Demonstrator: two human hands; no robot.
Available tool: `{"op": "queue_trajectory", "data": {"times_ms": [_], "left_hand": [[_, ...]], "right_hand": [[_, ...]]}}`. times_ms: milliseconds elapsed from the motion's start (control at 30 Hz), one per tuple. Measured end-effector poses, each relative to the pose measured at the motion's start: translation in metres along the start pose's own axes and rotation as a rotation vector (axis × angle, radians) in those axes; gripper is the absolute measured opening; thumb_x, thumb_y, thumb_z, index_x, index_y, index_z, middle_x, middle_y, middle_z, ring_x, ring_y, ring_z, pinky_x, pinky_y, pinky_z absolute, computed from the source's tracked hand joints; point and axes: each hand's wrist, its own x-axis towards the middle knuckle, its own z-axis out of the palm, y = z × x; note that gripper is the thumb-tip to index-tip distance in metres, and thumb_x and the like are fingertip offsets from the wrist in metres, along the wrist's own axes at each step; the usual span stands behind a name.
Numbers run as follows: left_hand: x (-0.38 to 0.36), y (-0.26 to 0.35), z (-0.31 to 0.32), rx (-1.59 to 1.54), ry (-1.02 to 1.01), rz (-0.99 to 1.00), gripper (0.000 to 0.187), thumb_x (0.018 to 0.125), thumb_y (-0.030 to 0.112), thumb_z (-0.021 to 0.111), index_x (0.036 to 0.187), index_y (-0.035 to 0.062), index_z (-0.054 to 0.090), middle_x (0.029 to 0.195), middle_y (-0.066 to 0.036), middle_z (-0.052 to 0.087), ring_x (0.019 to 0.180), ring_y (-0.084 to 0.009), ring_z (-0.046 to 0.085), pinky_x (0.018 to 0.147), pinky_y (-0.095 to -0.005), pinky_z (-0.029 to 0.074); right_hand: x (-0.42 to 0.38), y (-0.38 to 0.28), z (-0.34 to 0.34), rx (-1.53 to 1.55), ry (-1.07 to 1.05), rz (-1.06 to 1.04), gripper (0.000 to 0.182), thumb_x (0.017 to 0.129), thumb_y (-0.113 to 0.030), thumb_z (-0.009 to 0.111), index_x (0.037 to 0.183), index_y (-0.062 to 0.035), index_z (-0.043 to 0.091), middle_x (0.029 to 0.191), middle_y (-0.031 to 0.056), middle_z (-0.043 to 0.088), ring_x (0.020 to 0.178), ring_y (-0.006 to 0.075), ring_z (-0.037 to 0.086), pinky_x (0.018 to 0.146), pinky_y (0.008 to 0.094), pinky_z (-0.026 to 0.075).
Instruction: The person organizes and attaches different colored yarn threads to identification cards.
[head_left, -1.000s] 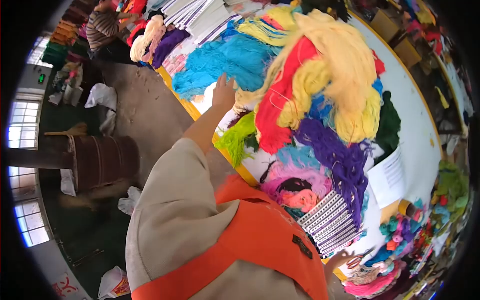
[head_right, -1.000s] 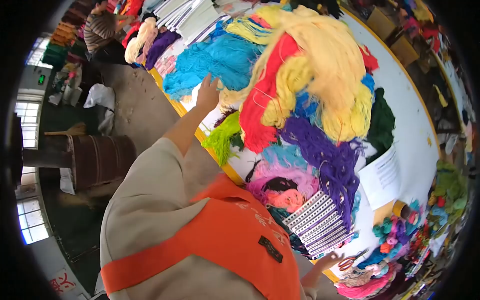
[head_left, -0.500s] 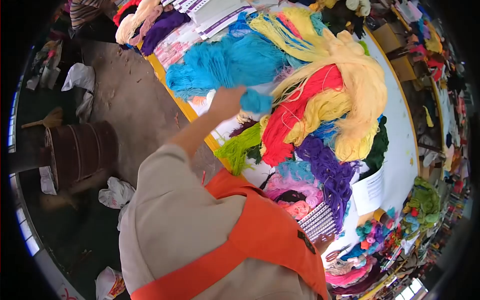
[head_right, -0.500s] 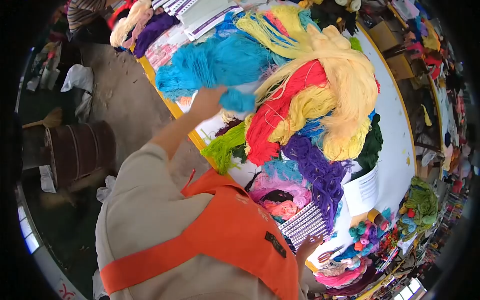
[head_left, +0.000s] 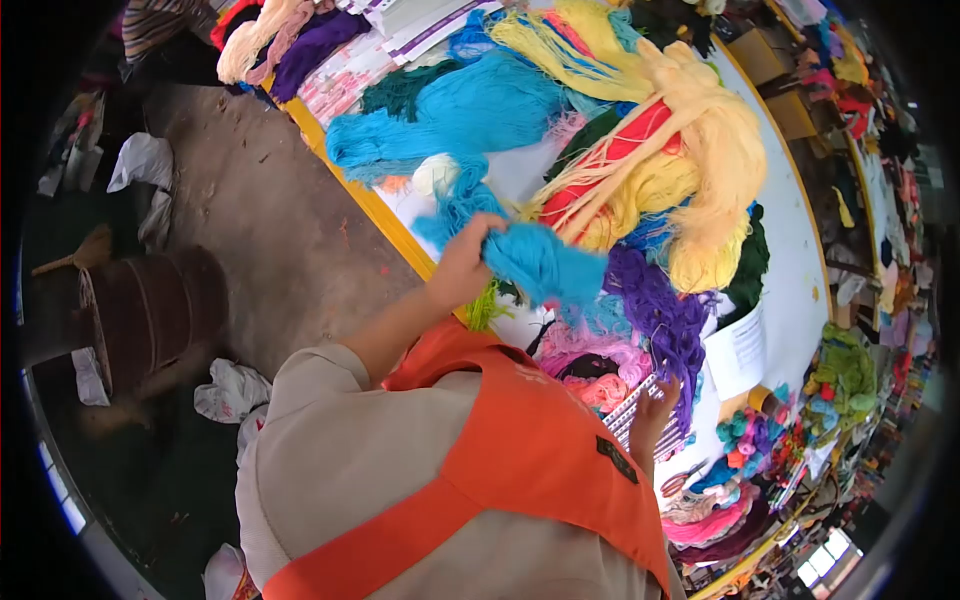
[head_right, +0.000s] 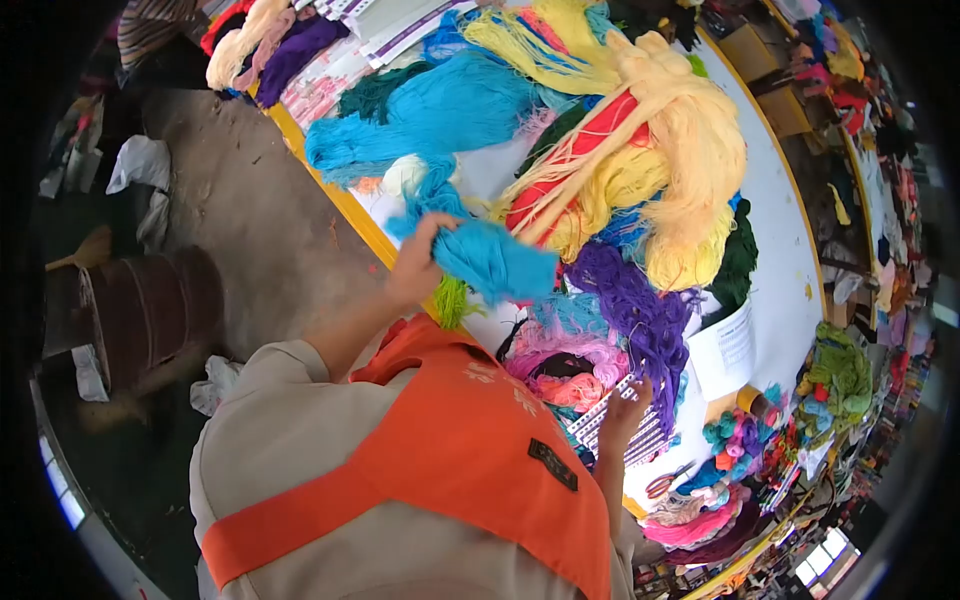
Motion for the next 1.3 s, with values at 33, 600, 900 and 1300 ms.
{"op": "queue_trajectory", "data": {"times_ms": [33,600,900,1300], "left_hand": [[0.007,0.009,-0.006,-0.092,0.029,-0.137,0.040,0.073,-0.012,0.055,0.109,0.0052,0.049,0.104,-0.015,0.059,0.096,-0.0308,0.061,0.082,-0.0378,0.049],[0.010,0.051,0.042,-1.457,-0.307,-0.789,0.032,0.098,0.026,0.053,0.123,0.0062,0.059,0.121,-0.008,0.064,0.104,-0.0220,0.064,0.091,-0.0364,0.053],[0.011,0.020,-0.029,-1.594,-0.304,-0.587,0.047,0.094,0.019,0.051,0.135,-0.0022,0.045,0.134,-0.014,0.055,0.124,-0.0299,0.053,0.106,-0.0459,0.041],[0.018,0.035,-0.009,-1.175,-0.083,-0.618,0.033,0.096,0.008,0.050,0.128,0.0008,0.053,0.122,-0.011,0.062,0.111,-0.0258,0.062,0.095,-0.0404,0.051]], "right_hand": [[0.007,-0.036,0.010,-0.002,-0.026,-0.035,0.062,0.089,0.000,0.061,0.144,-0.0050,0.031,0.118,0.0091,0.054,0.076,0.0119,0.055,0.065,0.0264,0.046],[0.046,-0.269,0.087,0.228,-0.291,-0.675,0.041,0.085,-0.009,0.067,0.122,-0.0027,0.050,0.121,0.0163,0.049,0.107,0.0295,0.054,0.093,0.0366,0.044],[0.068,-0.230,0.089,0.784,0.000,-0.201,0.008,0.096,-0.005,0.055,0.104,-0.0025,0.055,0.097,0.0032,0.060,0.084,0.0091,0.056,0.080,0.0243,0.047],[0.081,-0.236,0.107,0.344,-0.450,-0.356,0.059,0.088,-0.022,0.071,0.137,-0.0050,0.043,0.134,0.0105,0.048,0.123,0.0228,0.048,0.101,0.0358,0.041]]}}
